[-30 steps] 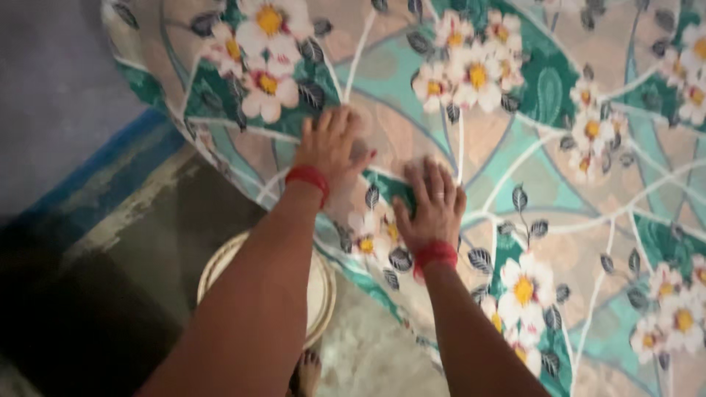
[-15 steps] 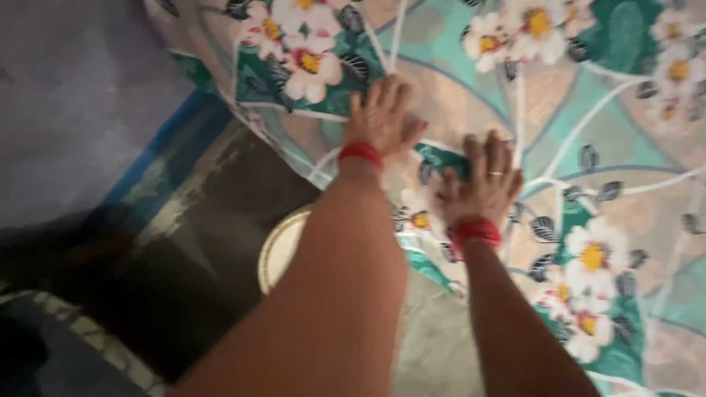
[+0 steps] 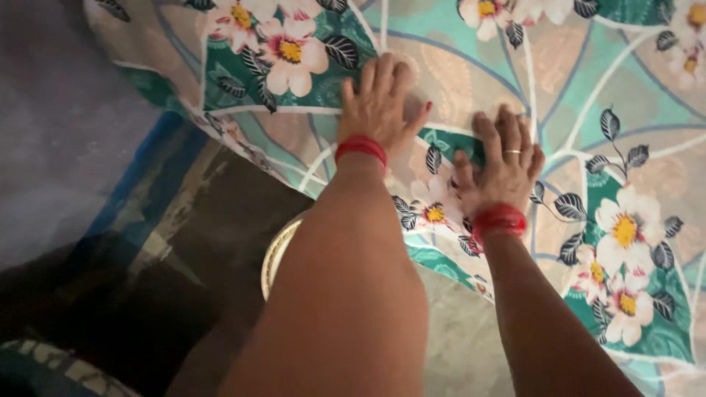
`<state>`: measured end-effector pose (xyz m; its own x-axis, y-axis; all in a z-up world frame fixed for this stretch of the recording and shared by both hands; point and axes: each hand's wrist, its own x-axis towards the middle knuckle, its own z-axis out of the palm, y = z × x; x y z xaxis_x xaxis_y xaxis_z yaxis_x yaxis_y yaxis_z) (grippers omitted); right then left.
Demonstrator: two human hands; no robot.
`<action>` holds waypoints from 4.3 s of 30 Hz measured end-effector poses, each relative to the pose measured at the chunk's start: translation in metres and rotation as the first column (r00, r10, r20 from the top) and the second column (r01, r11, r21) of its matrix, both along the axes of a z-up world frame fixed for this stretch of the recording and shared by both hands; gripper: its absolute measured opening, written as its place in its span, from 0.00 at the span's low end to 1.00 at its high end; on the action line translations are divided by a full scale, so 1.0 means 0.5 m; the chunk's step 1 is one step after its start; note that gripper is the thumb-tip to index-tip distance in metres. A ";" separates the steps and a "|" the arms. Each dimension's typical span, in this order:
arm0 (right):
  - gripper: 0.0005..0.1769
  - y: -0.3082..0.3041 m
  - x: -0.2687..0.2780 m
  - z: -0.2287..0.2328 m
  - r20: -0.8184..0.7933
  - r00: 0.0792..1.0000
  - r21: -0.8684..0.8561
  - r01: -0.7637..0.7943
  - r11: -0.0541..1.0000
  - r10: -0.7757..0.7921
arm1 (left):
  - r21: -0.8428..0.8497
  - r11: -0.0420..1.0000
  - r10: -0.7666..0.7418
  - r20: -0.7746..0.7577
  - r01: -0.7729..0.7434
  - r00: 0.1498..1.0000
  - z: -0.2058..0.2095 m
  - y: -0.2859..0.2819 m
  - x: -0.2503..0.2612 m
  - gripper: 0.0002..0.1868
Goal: The person smooths a floral-patterned bed sheet by hand across a bed surface, repeatedly pressing and adjusting the fabric to remove wrinkles. The person then picks up a pink floral garment and places it on the smoothed sheet.
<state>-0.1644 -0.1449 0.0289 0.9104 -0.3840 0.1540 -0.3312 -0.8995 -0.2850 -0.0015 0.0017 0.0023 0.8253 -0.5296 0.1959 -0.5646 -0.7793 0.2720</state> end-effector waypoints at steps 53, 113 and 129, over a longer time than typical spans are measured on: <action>0.34 -0.006 0.008 0.004 -0.054 0.997 -0.024 0.049 0.999 -0.050 | -0.025 1.000 -0.003 -0.046 0.002 0.999 0.034 0.007 -0.013 0.34; 0.38 0.227 0.661 -0.016 0.117 0.987 0.132 0.093 0.987 -0.109 | -0.530 0.830 0.104 -0.156 -0.172 0.982 0.019 0.258 0.217 0.08; 0.37 0.255 0.683 0.012 -0.091 0.976 0.000 0.200 0.980 -0.199 | -0.234 0.595 0.674 -0.377 -0.769 0.636 -0.166 0.636 0.731 0.12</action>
